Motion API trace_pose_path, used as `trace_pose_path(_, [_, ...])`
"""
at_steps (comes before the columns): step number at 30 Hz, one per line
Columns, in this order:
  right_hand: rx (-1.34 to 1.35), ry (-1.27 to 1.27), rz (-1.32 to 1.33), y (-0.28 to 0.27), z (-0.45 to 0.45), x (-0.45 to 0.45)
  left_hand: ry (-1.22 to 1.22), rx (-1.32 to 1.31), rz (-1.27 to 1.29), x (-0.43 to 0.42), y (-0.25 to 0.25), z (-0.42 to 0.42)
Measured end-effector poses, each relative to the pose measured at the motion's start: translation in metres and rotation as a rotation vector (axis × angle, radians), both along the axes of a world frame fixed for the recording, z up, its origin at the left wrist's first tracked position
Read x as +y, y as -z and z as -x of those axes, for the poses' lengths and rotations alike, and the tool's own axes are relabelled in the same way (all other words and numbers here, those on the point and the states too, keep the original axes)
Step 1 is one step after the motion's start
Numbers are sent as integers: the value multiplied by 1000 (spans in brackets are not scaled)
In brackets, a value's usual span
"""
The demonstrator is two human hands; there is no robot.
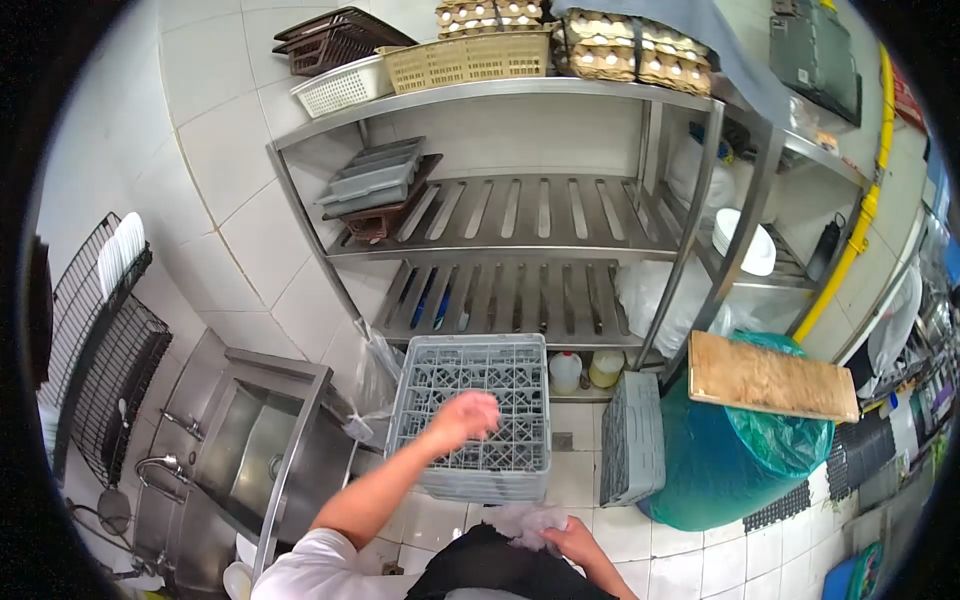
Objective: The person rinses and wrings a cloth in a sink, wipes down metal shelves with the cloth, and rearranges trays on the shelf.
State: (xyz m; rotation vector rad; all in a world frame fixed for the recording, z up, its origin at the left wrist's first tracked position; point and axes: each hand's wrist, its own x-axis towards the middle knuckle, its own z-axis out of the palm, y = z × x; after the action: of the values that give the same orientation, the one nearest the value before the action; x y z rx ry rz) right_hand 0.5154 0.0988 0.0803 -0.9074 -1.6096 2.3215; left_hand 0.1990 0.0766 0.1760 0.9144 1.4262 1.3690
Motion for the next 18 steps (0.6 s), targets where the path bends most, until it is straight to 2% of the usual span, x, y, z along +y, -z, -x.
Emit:
trace_pose_path(2, [-61,-10,-23,-13,10,11,-256,-161,-50,26,-30,61])
trace_pose_path(4, [-118,-21,-33,-11,22,21,-346,-178,-218,52,-41,143])
trace_pose_path(6, [-162,-25,-40,-7,35,36,-541,-233,-274,74,-73,209])
trace_pose_path(10, [-315,-42,-76,-39,71,64,-766,-370,-421,116,-87,359])
trace_pose_path(14, [-480,27,-69,-43,92,87,-881,-466,-474,147,-88,454])
trace_pose_path(18, [-463,127,-82,-44,94,94,-904,-643,-556,175,-90,493])
